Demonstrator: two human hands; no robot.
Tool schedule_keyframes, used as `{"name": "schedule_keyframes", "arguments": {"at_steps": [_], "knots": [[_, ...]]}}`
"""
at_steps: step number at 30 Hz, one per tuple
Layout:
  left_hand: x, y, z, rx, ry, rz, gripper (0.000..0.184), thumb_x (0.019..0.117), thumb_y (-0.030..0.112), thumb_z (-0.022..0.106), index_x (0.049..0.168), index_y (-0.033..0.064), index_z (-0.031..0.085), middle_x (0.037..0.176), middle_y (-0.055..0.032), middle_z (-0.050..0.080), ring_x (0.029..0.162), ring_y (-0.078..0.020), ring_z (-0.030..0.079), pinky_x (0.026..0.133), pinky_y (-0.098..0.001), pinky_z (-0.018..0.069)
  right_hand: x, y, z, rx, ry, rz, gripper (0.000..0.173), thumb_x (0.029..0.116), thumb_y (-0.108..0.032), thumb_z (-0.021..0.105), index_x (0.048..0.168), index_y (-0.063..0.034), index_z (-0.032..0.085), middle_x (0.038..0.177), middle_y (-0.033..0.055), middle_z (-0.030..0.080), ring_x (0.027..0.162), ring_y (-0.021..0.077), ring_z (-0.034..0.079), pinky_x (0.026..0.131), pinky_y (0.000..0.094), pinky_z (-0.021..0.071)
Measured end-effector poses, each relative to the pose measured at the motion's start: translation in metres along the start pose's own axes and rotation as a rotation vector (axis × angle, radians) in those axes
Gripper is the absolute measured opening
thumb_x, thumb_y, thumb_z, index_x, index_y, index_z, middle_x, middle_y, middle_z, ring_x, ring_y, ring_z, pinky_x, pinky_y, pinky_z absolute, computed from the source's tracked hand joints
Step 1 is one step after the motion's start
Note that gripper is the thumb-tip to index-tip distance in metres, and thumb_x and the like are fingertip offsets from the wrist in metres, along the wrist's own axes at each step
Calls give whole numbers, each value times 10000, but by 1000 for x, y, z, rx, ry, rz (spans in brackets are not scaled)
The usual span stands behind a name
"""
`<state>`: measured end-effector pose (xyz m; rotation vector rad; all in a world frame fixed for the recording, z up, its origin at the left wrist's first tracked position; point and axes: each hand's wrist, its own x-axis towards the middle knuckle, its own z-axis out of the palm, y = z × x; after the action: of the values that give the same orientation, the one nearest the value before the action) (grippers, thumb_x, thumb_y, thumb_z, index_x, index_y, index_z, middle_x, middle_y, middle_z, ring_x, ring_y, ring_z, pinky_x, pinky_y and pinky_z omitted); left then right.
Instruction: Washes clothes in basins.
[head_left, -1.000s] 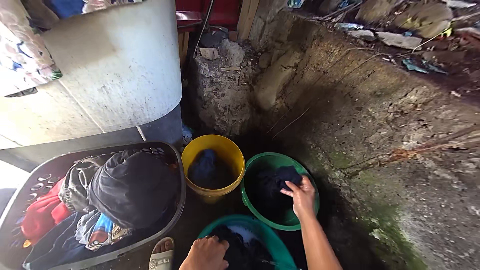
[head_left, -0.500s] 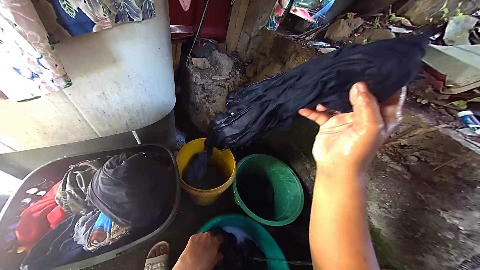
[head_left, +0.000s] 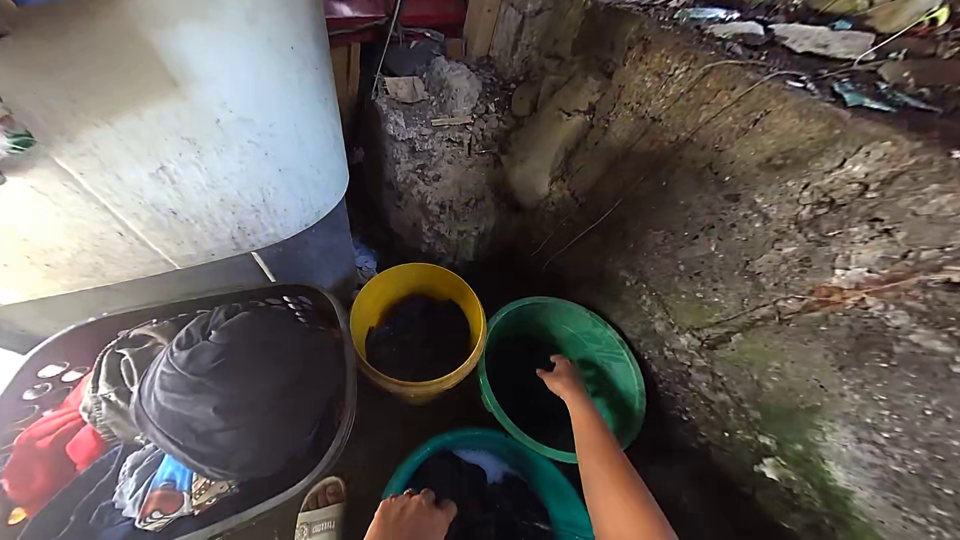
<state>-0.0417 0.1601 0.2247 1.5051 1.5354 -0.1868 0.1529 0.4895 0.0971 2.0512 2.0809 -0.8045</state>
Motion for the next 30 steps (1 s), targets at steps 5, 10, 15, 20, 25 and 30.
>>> {"name": "schedule_keyframes", "arguments": {"at_steps": [5,10,15,20,25,30], "knots": [[2,4,-1,5,-27,-9,452,1084,333,517,1480,118,543,1361,-243,614,1215,-454,619,961,-622,505,26,39,33,-98,-60,143,798,945,-211,726,1564,56,299,1617,292,294,1477,420,369,1184,532,353],[8,1,5,-13,-7,-27,429,1073,298,539,1454,105,573,1306,-247,645,1199,-457,630,960,-613,513,51,52,48,-10,-41,85,1011,899,-135,766,1623,21,77,1693,257,90,1556,412,196,1238,525,253],[8,-1,10,-24,43,-27,408,1056,274,577,1419,90,610,1248,-250,672,1162,-461,649,935,-613,525,64,46,39,43,-26,145,1202,814,-204,866,1628,-10,4,1634,309,241,1493,423,340,1209,516,308],[10,3,12,-12,48,5,395,1054,270,580,1401,87,623,1238,-248,676,1161,-453,652,932,-601,530,49,23,46,-203,-177,294,850,886,-388,777,1537,-2,390,1477,279,507,1390,414,487,1115,586,400],[14,7,10,-6,-3,-7,414,1067,294,554,1427,95,592,1289,-237,653,1211,-441,626,971,-599,512,26,10,43,-197,-190,178,516,952,-325,682,1364,-24,600,1376,249,602,1305,410,566,1042,623,445],[9,11,8,-18,21,21,426,1067,307,555,1437,99,582,1307,-241,644,1212,-442,623,960,-617,510,-18,6,-6,428,162,-61,629,821,-263,858,1327,26,620,1298,285,630,1265,421,573,1066,627,428]]}}
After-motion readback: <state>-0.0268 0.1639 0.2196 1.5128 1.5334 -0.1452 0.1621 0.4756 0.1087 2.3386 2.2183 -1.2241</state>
